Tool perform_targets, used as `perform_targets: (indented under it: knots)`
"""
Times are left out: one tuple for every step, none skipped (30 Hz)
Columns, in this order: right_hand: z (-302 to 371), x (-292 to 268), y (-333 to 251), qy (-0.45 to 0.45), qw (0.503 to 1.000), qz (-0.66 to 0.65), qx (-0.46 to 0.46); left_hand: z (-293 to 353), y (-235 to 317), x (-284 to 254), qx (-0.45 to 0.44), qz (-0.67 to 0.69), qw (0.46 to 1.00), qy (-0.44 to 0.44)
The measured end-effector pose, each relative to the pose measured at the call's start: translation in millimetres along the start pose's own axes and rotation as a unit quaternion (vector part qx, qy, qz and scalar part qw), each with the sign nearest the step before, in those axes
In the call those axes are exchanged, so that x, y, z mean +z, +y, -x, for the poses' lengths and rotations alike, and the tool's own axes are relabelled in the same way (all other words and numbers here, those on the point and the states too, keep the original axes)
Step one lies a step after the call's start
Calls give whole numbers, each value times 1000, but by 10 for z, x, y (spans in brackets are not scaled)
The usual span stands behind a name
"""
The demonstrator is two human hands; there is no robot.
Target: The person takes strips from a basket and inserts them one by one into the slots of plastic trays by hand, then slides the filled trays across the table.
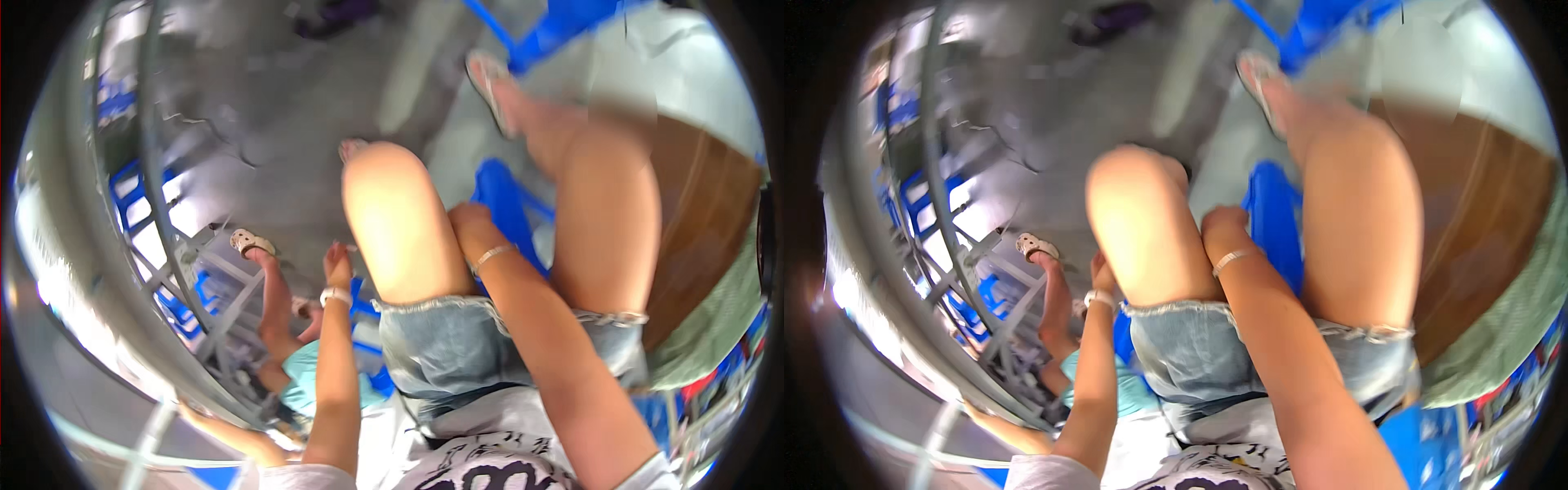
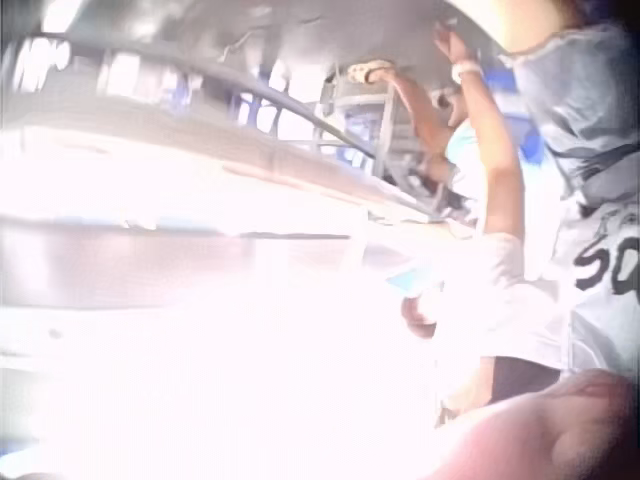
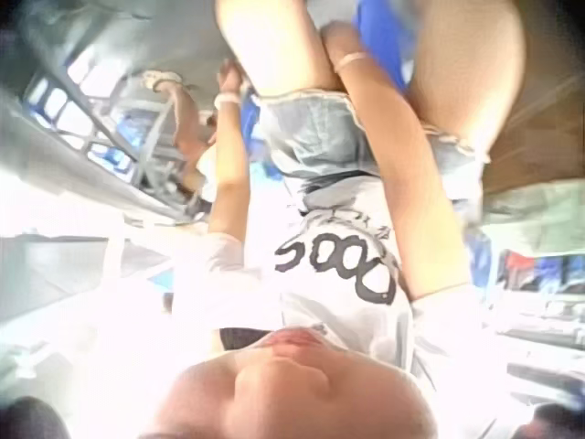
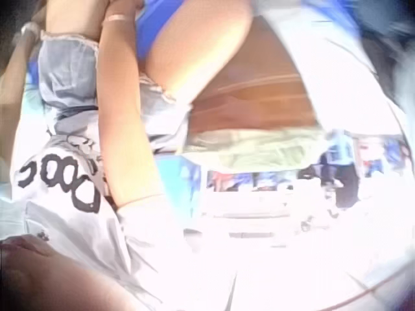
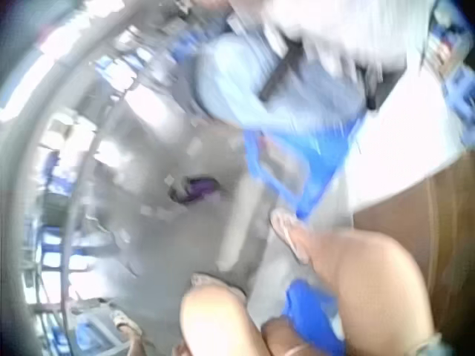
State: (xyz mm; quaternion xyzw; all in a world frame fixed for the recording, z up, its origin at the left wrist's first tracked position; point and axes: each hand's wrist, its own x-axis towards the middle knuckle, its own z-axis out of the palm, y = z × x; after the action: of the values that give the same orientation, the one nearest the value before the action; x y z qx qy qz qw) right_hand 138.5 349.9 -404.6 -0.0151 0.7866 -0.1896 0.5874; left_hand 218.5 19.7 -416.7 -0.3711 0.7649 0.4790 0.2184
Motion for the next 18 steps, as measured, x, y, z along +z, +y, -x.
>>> perform_targets:
  knots:
    - [271, -269, -22, -5, 1000, -7, -24, 76, 111, -82, 97, -45, 987, 122]
    - [528, -425, 215, -18, 1000, 1, -9, 286, 340, 174, 66, -3, 993, 94]
    - [748, -546, 378, 16, 999, 28, -14, 576, 708, 394, 45, 43, 996, 56]
    - [855, -589, 250, 75, 996, 0, -50, 793, 877, 291, 125, 64, 985, 105]
    - [864, -577, 197, 121, 984, -41, -123, 978, 992, 243, 201, 88, 963, 159]
    - [940, -546, 150, 153, 966, -46, -204, 1227, 1140, 292, 256, 78, 943, 197]
    - [975, -465, 215, 172, 963, -66, -196, 1480, 1327, 414, 309, 72, 918, 239]
    - [898, -408, 481, 182, 961, -31, -206, 1708, 1502, 623, 334, 88, 915, 211]
    - [941, -211, 390, 185, 959, -58, -205, 1967, 1503, 625, 346, 79, 913, 200]
    - [829, -174, 613, 181, 953, -58, -234, 2187, 1711, 820, 376, 66, 910, 163]
    - [1020, 211, 75, 141, 963, 30, -230, 2482, 1439, 590, 360, 2, 918, 168]
    - [1001, 392, -81, 139, 959, 120, -217, 2681, 1380, 636, 335, -38, 930, 148]
    - [847, 622, 8, 146, 951, 194, -191, 2822, 1420, 769, 314, -83, 939, 110]
    - [456, 547, 555, 152, 940, 68, -296, 2914, 1672, 1005, 389, -54, 917, 66]
    - [130, 441, 928, 147, 902, -63, -402, 3042, 1834, 1067, 455, -36, 890, 16]
    - [-60, 647, 702, 138, 895, -81, -416, 3128, 1772, 907, 483, -22, 876, 3]
    - [-220, 720, 470, 142, 892, -72, -424, 3248, 1794, 739, 512, -4, 859, -7]
    - [-354, 668, 245, 150, 888, -61, -431, 3504, 2102, 288, 540, -49, 835, 92]
